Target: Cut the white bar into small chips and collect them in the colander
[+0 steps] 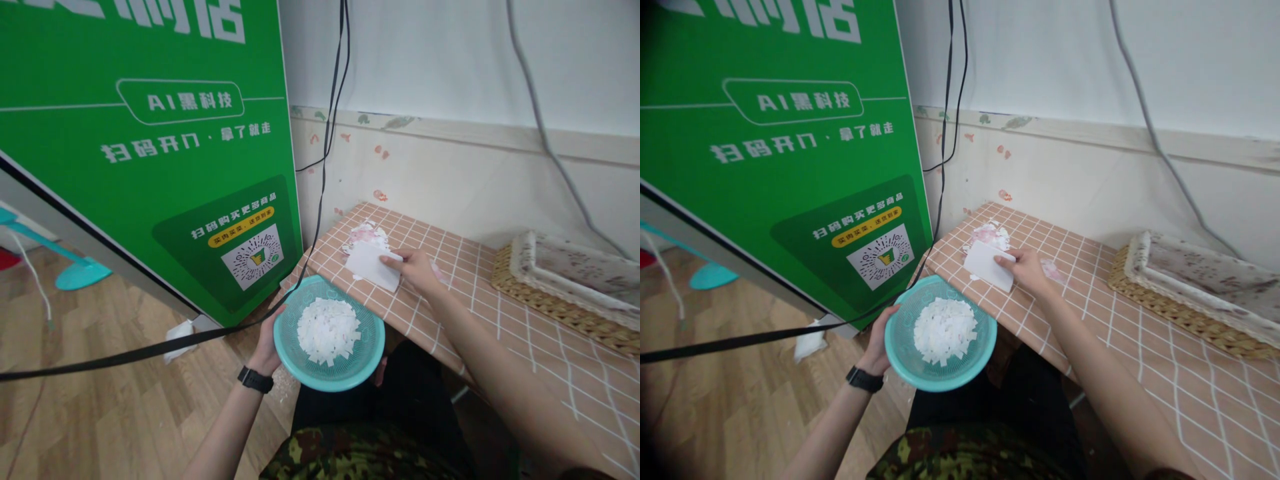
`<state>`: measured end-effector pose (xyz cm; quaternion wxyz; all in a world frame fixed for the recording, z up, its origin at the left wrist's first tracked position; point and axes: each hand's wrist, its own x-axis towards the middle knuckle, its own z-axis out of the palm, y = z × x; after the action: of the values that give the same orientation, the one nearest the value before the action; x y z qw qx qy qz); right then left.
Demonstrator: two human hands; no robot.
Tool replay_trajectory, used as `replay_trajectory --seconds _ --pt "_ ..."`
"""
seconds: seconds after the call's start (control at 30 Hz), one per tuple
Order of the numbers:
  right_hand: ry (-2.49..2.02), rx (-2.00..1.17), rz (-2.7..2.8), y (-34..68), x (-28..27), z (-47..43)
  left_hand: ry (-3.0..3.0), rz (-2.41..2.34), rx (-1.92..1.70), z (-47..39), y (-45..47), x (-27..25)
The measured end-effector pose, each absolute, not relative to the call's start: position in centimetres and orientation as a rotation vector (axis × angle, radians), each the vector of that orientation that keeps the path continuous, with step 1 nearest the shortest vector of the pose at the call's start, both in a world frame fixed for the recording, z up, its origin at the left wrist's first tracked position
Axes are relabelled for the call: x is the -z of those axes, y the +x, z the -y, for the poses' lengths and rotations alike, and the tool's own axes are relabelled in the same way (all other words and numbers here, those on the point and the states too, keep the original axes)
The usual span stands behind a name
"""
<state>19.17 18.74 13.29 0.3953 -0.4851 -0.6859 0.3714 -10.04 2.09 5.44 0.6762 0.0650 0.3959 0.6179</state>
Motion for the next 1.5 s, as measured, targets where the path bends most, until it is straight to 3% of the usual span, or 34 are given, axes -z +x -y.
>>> replay_trajectory --seconds 0.27,0.87,1.23,1.5 --pt "-1.302 -0.78 1.684 19.8 -12.5 -19.2 0.127 -0.885 -1.4 -2.1 -10.1 -5.5" --pt "-1.216 -1.166 1.632 19.8 -12.7 -18.3 0.127 -0.895 -1.405 -1.9 -10.2 -5.0" --pt "-1.241 -1.139 1.848 18.6 -14.2 -15.1 0.112 -0.874 -1.441 -1.8 -10.0 -5.1" --pt "-1.342 -0.632 1.818 19.6 -14.9 -16.9 0.092 -0.852 -1.373 -1.4 -9.5 -5.0"
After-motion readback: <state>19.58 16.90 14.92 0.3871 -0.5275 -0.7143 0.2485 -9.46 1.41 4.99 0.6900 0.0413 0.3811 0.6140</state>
